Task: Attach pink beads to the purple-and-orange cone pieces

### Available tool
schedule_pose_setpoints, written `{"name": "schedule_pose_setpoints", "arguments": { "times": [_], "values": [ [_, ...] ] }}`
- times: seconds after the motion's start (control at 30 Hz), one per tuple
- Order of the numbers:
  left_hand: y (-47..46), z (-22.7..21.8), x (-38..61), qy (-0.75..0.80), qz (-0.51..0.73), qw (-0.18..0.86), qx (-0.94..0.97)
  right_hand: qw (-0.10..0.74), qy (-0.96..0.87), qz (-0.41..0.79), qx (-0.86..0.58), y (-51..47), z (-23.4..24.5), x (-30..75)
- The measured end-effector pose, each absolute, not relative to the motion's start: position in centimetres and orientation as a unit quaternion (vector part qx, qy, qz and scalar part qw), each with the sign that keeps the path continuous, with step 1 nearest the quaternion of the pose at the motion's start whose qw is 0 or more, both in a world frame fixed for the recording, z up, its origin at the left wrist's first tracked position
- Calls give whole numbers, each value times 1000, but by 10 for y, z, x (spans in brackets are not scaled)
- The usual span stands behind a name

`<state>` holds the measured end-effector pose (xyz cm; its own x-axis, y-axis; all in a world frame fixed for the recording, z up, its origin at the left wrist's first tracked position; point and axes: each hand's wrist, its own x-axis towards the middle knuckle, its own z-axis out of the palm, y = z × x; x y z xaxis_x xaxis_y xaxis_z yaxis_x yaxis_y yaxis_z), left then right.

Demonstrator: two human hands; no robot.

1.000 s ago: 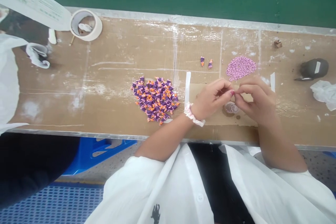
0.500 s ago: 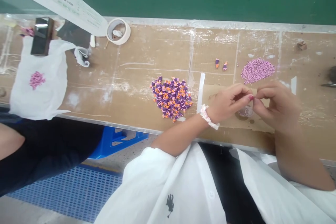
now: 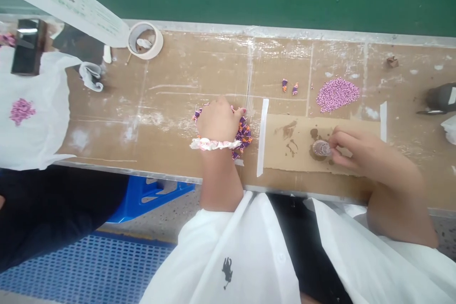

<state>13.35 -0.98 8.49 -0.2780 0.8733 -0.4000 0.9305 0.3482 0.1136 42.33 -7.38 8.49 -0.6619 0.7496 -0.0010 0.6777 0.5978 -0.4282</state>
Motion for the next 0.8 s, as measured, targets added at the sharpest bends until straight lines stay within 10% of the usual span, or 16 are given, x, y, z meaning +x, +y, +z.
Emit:
{"name": "schedule_pose_setpoints", "arguments": {
  "times": [0.57,0.8],
  "values": [
    [-8,66,136,726,168,272,608,142,-902,154,-377,-72,87,418],
    [-31,56,195,331,332,759,452,363,-822,184,-399,-73,87,409]
  ]
}}
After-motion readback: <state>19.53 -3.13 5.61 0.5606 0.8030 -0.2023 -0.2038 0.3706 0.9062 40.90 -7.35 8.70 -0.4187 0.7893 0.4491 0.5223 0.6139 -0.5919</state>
